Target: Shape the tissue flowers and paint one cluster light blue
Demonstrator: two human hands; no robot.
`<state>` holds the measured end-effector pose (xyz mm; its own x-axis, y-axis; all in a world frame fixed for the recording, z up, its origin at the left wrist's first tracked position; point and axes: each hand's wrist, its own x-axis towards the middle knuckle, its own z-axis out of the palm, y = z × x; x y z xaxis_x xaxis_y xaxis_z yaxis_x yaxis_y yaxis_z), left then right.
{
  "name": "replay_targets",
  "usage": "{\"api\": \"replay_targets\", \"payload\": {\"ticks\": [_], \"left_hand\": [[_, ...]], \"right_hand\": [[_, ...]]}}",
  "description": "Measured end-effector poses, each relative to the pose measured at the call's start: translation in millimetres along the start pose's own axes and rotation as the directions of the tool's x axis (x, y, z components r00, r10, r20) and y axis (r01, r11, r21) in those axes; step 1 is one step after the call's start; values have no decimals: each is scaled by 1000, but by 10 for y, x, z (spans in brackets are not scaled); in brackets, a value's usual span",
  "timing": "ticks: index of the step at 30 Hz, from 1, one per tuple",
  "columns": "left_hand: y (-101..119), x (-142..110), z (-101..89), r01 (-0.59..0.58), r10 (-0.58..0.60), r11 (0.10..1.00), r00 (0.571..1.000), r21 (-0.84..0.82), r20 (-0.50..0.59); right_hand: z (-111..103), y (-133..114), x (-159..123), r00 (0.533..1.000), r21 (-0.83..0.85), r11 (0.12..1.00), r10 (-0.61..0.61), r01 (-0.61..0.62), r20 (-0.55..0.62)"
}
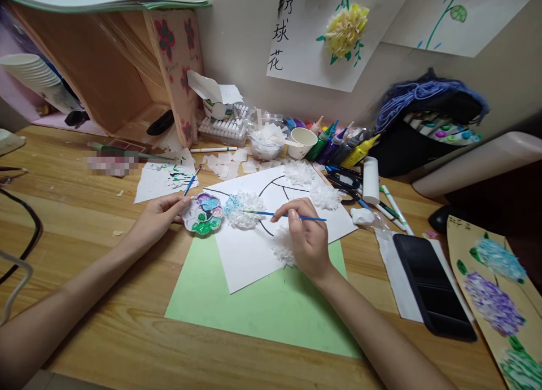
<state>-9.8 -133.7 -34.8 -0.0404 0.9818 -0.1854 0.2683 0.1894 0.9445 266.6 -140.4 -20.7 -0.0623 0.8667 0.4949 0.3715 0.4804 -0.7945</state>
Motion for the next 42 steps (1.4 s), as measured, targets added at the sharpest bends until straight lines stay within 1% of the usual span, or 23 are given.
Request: {"api": "replay_targets", "payload": {"ticks": [4,6,7,9,12,15,18,23,27,30,32,35,38,40,42], "left_hand": [[5,-7,2,4,-4,1000,1000,-7,-5],[5,-6,3,3,-3,1000,1000,-7,-2],[4,-5,4,2,-2,1000,1000,-7,2],[1,-4,5,-2,3,1000,1000,-10,6],[4,-11,7,-7,7,1000,1000,-23,13],[22,-25,12,3,-2,999,1000,-41,16],[39,-32,17,13,-12,999,1000,-45,13],[31,-26,20,6,-6,999,1000,-33,7],[23,-24,20,3,-3,999,1000,-44,10],[21,-23,19,4,-4,999,1000,-42,-4],[16,-20,19,6,-6,999,1000,-38,-9],[0,-11,17,10,-10,1000,1000,-25,-7],[-15,0,15,9,-9,1000,1000,-30,-3],[-16,2,14,5,-4,999,1000,-44,5],[-8,-1,13,3,-2,999,1000,-50,10]], "right_hand": [[7,-17,-3,998,24,999,-45,46,-46],[3,-45,-9,996,36,996,-81,82,-32],[1,-61,-13,995,31,994,-104,104,4],[1,-94,-23,980,-3,988,-154,156,124],[21,-126,-41,932,-72,970,-199,230,303],[68,-130,-60,889,-94,960,-204,264,410],[113,-121,-77,870,-109,951,-214,290,445],[125,-120,-92,866,-124,945,-218,302,450],[110,-120,-86,883,-120,947,-224,296,414],[99,-127,-78,886,-122,950,-213,286,412],[88,-139,-70,905,-110,960,-202,259,375],[68,-147,-44,957,-69,983,-147,170,250],[49,-101,5,994,27,996,-83,81,71],[36,-42,40,998,107,993,-41,46,-53],[24,18,68,992,149,988,-10,29,-129]]}}
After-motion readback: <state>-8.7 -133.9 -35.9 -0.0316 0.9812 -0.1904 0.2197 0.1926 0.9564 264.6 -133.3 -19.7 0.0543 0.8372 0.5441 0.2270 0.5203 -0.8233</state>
